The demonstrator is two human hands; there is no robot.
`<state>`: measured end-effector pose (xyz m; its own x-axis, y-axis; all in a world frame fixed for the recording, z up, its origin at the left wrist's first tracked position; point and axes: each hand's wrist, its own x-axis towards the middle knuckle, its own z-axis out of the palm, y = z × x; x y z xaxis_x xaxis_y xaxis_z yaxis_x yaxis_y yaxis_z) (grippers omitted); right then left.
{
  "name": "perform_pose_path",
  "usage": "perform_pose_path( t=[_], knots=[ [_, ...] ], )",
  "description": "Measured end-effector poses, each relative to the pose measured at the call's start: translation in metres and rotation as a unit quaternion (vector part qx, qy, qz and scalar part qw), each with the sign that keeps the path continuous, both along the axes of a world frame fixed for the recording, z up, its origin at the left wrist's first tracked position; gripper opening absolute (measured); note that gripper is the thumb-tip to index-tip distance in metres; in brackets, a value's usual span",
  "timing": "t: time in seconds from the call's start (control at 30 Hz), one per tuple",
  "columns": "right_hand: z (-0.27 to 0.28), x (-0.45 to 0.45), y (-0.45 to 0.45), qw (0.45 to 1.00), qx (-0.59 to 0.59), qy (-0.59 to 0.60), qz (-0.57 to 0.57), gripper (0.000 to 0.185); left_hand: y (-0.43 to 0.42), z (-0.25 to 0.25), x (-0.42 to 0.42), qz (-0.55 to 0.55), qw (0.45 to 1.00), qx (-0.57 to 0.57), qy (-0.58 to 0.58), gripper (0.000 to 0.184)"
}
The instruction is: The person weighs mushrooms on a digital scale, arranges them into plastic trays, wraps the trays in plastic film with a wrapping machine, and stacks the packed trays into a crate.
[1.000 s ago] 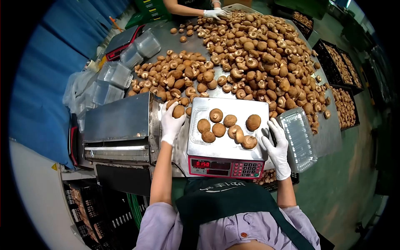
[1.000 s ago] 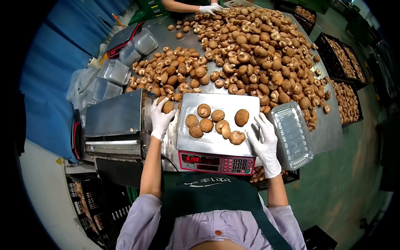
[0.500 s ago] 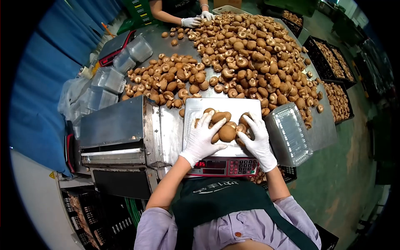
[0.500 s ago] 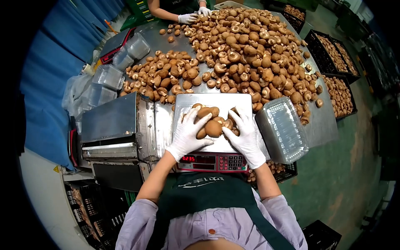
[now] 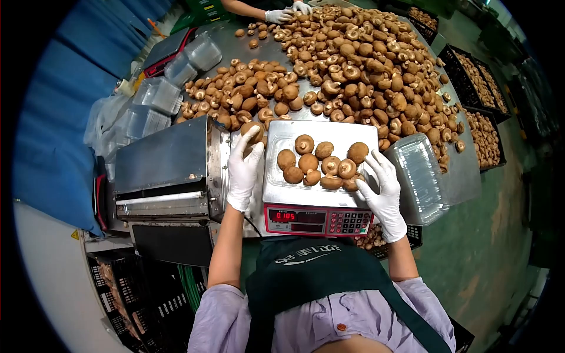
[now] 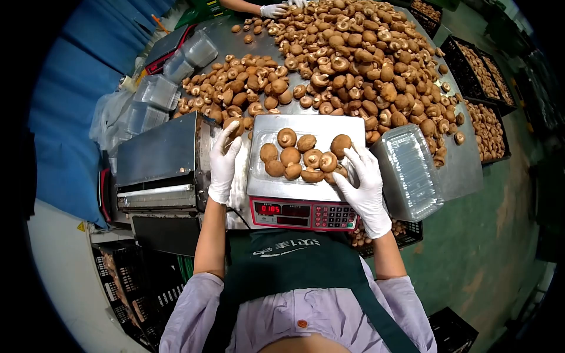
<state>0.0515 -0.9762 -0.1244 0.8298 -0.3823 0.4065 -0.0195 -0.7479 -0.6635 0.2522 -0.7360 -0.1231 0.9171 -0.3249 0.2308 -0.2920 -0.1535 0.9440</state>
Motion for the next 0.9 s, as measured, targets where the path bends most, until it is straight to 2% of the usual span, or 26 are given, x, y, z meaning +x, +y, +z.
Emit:
perform_pose_path(
  t=[0.1, 0.23, 0.37, 0.4, 0.43, 0.5, 0.53, 0.57, 0.67, 0.73, 0.83, 0.87, 0.9],
  knots=[
    [-0.001, 0.000, 0.000, 1.000, -0.004, 0.002, -0.001, 0.054, 0.007, -0.009, 0.008, 0.012, 0.999, 0.030, -0.009, 0.036],
    [0.001, 0.004, 0.005, 1.000, -0.004, 0.005, 0.006, 0.052, 0.007, -0.015, 0.011, 0.019, 1.000, 0.005, -0.010, 0.033],
    [0.019, 0.025, 0.025, 0.990, -0.090, 0.010, 0.108, 0.049, -0.002, -0.006, -0.002, -0.005, 0.999, 0.035, -0.017, 0.031],
    [0.018, 0.033, 0.031, 0.983, -0.124, 0.013, 0.133, 0.047, -0.007, -0.004, -0.008, -0.021, 0.999, -0.024, 0.036, 0.029],
    [0.015, 0.042, 0.037, 0.975, -0.158, 0.015, 0.158, 0.045, -0.010, 0.000, -0.012, -0.038, 0.998, -0.017, 0.038, 0.029],
    [0.006, 0.056, 0.049, 0.959, -0.215, 0.052, 0.179, 0.041, -0.015, 0.005, -0.018, -0.055, 0.998, 0.010, -0.009, 0.029],
    [-0.004, 0.063, 0.052, 0.953, -0.223, 0.061, 0.198, 0.039, -0.017, 0.009, -0.021, -0.067, 0.996, 0.040, -0.032, 0.029],
    [-0.011, 0.067, 0.055, 0.952, -0.216, 0.067, 0.207, 0.038, -0.019, 0.013, -0.024, -0.089, 0.996, 0.002, -0.012, 0.029],
    [-0.009, 0.068, 0.053, 0.953, -0.216, 0.041, 0.210, 0.039, -0.019, 0.014, -0.026, -0.081, 0.995, 0.042, -0.046, 0.030],
    [0.001, 0.061, 0.045, 0.979, -0.012, 0.008, 0.204, 0.040, -0.018, 0.006, -0.022, -0.103, 0.993, 0.039, -0.037, 0.030],
    [0.021, 0.044, 0.027, 0.979, 0.130, -0.018, 0.153, 0.040, -0.020, -0.003, -0.015, -0.127, 0.989, 0.066, -0.033, 0.022],
    [0.034, 0.033, 0.022, 0.974, 0.198, 0.018, 0.106, 0.038, -0.020, 0.002, -0.013, -0.157, 0.978, 0.138, -0.016, 0.020],
    [0.039, 0.021, 0.012, 0.972, 0.210, 0.077, 0.071, 0.037, -0.020, 0.005, -0.012, -0.187, 0.960, 0.210, 0.000, 0.020]
  ],
)
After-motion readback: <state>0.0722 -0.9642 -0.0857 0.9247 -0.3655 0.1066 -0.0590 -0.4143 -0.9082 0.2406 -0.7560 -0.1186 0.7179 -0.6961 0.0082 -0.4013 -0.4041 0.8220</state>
